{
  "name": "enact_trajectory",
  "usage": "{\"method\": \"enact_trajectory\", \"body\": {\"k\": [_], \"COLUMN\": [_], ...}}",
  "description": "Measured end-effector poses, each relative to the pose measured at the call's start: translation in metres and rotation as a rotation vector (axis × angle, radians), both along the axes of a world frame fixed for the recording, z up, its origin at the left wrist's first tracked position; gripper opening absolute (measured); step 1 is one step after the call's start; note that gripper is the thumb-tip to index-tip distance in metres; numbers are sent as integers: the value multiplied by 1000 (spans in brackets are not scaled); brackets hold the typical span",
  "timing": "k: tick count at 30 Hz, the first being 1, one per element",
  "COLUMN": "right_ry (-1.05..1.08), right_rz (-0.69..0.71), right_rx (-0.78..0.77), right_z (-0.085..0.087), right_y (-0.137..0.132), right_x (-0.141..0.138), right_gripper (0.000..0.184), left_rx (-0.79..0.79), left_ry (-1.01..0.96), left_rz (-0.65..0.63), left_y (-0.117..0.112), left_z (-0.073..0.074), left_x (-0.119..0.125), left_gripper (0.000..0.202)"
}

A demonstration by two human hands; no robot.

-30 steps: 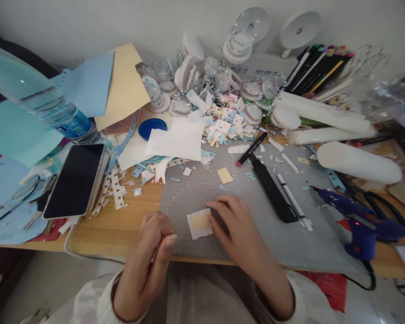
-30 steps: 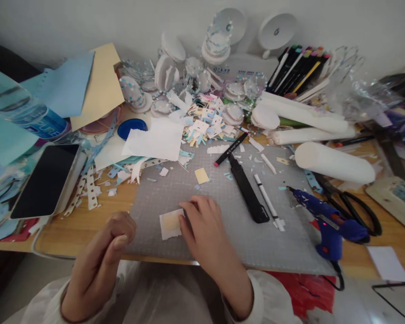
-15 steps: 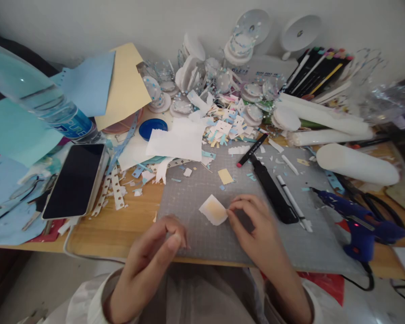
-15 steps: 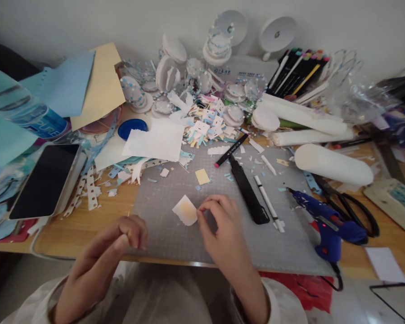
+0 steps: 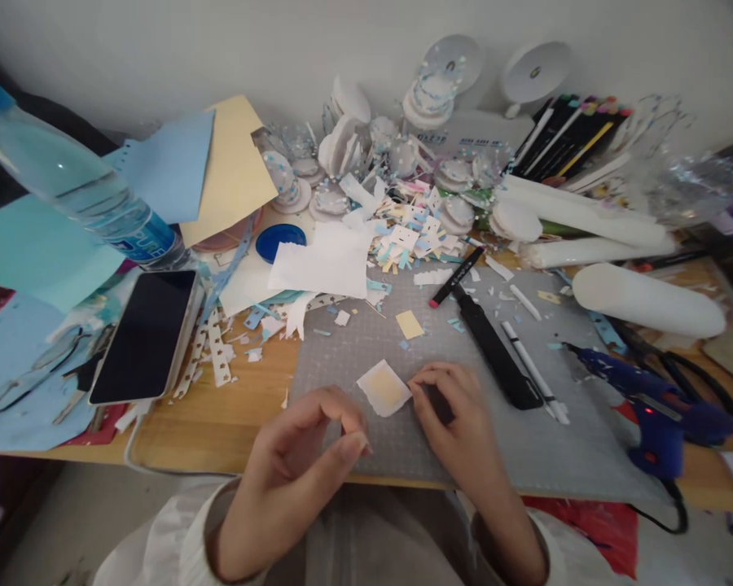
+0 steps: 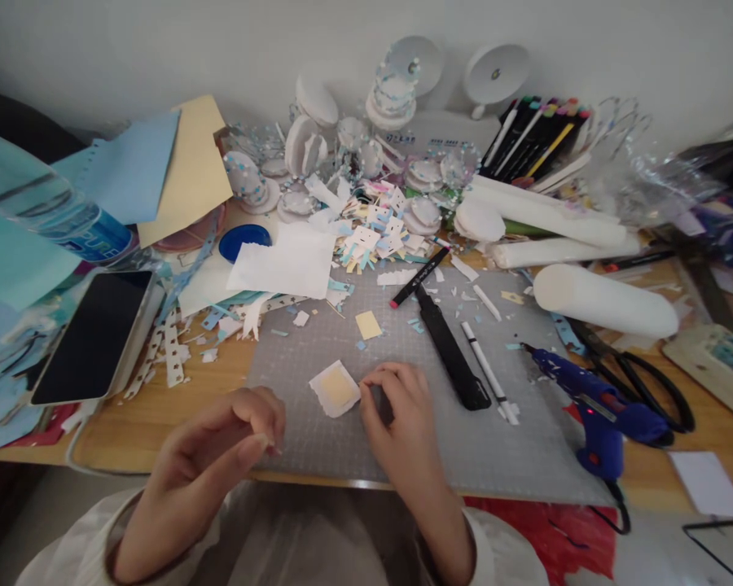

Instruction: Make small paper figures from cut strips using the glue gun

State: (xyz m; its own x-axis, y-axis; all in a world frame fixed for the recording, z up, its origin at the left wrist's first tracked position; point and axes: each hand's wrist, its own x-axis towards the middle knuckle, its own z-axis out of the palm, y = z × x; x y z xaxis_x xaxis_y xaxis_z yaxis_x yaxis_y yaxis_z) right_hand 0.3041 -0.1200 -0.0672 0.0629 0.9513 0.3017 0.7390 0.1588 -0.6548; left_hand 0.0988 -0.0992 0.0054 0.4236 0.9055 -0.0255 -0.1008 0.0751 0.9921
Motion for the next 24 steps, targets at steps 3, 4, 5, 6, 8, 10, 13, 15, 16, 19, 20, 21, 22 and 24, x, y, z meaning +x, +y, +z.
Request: {"method": "enact_trajectory", "body": {"k": [3,4,5,6,8,10,13,15,16,19,20,21,22,24], "right_ry": [-2,-6,-9,-13,-22,-35,-61,-76,-83,-97,-96,-91,-83,-62], "right_rz": [2,2,0,-1,-10,-25,-57,-83,-94,-106,-106,-104,-100,-89], "right_rx": [-5,-12,-17,-23,-30,-29,-43,-60,-66,-63,-58,-56,-54,-52], "right_z": [0,0,0,0,0,0,-1,-2,-3,-4,-4,-4,-4,-3], "right_y": [0,-1,-1,-1,-2,-3,-5,-7,-7,-7,-7,-7,-7,-7], "right_x": [0,0,-1,-1,-2,-5,-10,-13,-15,-18,-19,-20,-21,-22], "right_gripper": [4,4,4,4,4,5,9,15,17,17,16,14,13,9], "left_rx": [14,15,14,11,8,8,14,23,28,27,23,18,16,16], "left_ry": [36,49,61,71,93,125,179,207,219,257,265,270,272,274], "left_rz": [27,42,56,70,91,101,101,105,109,108,107,106,105,107], "left_y": [-1,-1,-2,-2,-3,-2,0,1,1,2,2,2,1,1], "left_z": [-2,-3,-5,-6,-10,-12,-14,-14,-14,-15,-15,-15,-15,-15], "left_x": [-3,-5,-7,-9,-14,-18,-20,-20,-20,-18,-17,-17,-17,-17], "left_gripper": [13,12,11,11,10,10,10,10,11,11,10,10,10,11]}}
